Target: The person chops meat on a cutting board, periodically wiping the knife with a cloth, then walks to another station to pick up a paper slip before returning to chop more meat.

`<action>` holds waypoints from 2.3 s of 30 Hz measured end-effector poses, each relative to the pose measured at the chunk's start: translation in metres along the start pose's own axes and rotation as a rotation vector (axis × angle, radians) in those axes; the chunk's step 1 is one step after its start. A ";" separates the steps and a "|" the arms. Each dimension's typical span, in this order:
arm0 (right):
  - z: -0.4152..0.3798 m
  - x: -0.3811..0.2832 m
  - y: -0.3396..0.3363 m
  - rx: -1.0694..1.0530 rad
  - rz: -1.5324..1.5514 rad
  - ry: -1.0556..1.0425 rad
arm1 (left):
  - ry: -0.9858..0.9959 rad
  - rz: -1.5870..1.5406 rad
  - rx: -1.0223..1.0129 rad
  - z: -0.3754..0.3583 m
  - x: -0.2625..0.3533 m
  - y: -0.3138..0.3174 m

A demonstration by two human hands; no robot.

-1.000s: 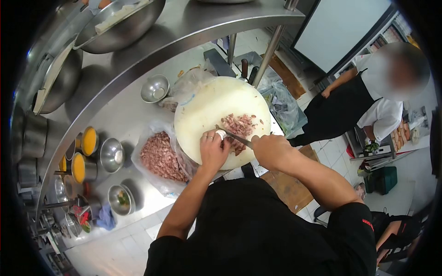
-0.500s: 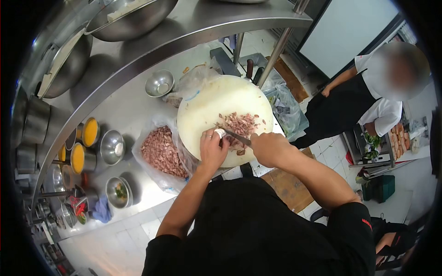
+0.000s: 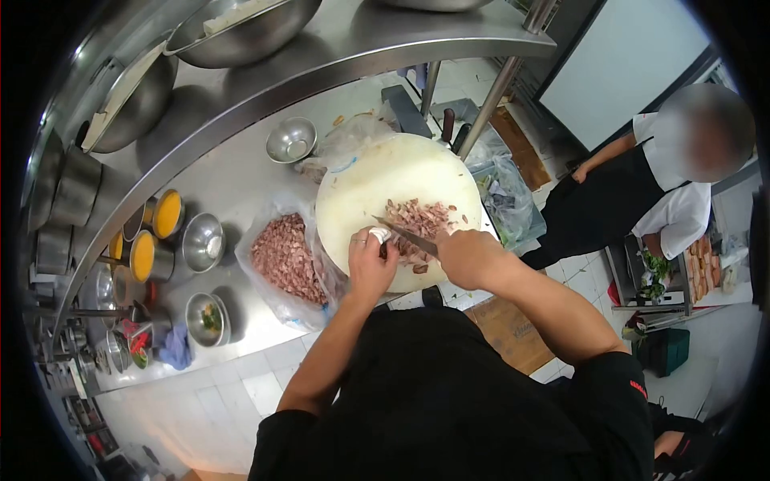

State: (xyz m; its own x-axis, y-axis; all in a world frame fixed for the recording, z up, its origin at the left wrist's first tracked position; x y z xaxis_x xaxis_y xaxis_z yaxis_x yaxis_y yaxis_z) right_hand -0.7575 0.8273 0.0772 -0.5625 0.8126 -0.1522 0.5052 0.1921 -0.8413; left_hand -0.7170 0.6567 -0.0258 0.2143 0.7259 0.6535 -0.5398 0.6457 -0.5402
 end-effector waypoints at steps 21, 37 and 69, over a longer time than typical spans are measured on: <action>0.037 0.017 -0.022 -0.164 0.168 -0.035 | -0.044 0.244 0.178 -0.011 0.003 -0.017; 0.044 0.032 0.000 -0.011 -0.090 -0.146 | -0.246 0.203 0.031 -0.007 0.008 0.031; 0.086 0.056 -0.020 -0.177 0.163 -0.163 | -0.254 0.319 -0.105 -0.038 0.034 0.023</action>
State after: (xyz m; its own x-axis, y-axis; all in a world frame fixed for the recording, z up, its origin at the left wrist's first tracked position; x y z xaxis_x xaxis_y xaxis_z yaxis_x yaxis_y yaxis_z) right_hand -0.8551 0.8216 0.0405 -0.5552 0.7441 -0.3716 0.6961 0.1711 -0.6973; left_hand -0.6909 0.7055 -0.0363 -0.1651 0.8203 0.5476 -0.4577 0.4281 -0.7793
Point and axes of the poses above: each hand's wrist, its own z-axis towards the middle knuckle, its own y-axis out of the palm, x = y × z, the point moved 6 cm from there along z, towards the middle knuckle, and after that the axes turned 3 degrees about -y, right-handed, at the moved point
